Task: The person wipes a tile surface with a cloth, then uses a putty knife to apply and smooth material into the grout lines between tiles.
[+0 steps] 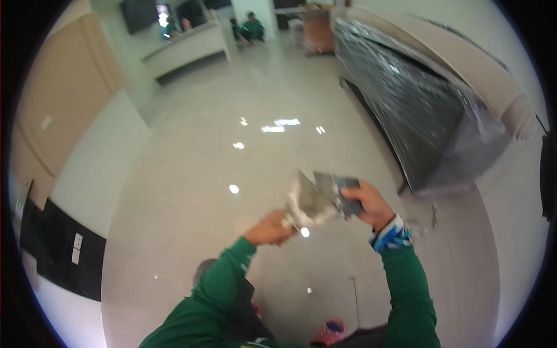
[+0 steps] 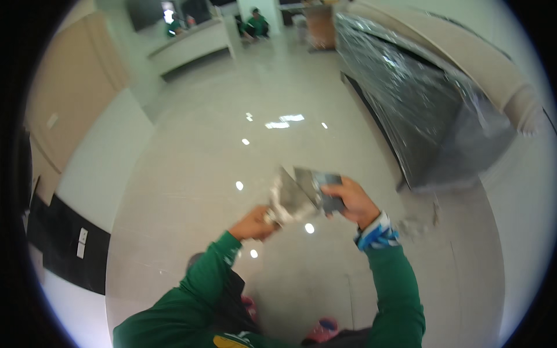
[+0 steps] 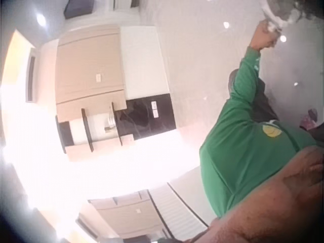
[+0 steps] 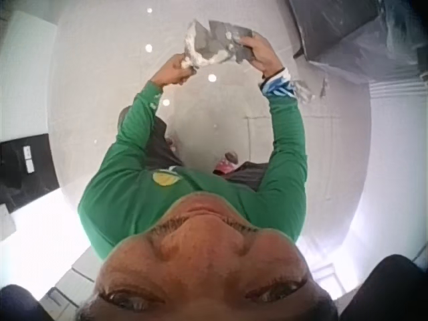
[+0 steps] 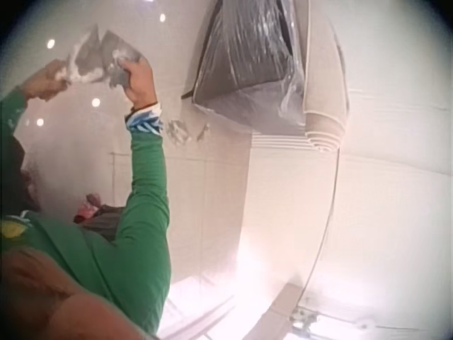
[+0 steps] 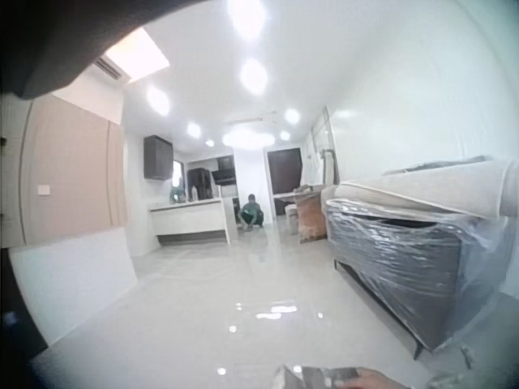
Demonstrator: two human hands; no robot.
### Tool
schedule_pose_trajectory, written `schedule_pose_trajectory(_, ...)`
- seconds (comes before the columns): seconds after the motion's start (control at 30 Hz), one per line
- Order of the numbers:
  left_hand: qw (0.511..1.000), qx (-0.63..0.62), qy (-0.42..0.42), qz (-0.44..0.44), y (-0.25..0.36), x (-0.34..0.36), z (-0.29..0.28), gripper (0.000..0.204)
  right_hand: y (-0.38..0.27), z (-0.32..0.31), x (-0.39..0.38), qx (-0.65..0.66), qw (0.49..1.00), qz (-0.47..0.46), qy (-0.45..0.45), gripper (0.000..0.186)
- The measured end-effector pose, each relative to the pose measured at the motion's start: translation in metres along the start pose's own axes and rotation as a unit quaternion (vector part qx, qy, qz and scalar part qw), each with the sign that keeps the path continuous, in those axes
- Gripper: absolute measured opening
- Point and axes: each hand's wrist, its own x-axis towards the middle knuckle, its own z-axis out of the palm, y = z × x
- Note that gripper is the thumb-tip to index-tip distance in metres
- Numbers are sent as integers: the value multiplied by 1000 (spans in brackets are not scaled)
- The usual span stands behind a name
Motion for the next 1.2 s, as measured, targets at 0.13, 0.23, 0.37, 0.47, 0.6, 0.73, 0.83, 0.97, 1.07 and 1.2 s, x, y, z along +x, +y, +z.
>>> schedule_pose_trajectory(0.13,989,-118,56,63,-29,-3,-12,16,12,-11,-10,43,997,-61,-12,29)
schedule_pose_trajectory(0.23,988,-97,121,-27,-33,-17,-15,18,15,-9,-14,12,993,-118,12,33)
schedule_pose_trajectory(0.37,989,-131,67,33,-20,-15,0,18,8,6,-11,-206,946,-243,54,41)
schedule_pose_trajectory(0.47,987,-149,49,19,-14,-13,14,16,11,21,-10,-256,926,-267,81,47)
schedule_pose_trajectory(0.6,986,-166,22,23,-16,-12,20,20,38,32,-12,-346,886,-305,42,54)
schedule_pose_trajectory(0.73,986,-167,27,11,-18,-12,18,20,77,26,-11,-360,886,-287,48,57)
schedule_pose_trajectory(0.83,986,-163,19,16,-19,-10,17,19,96,6,-2,-471,844,-253,40,61)
schedule_pose_trajectory(0.97,986,-154,62,34,-22,-8,11,15,97,-14,2,-445,873,-192,65,58)
schedule_pose_trajectory(1.07,988,-113,95,40,-27,-5,7,14,79,-15,-1,-158,974,-116,110,55)
schedule_pose_trajectory(1.2,993,-79,88,11,-32,-2,7,15,49,-1,-2,14,987,-123,102,47)
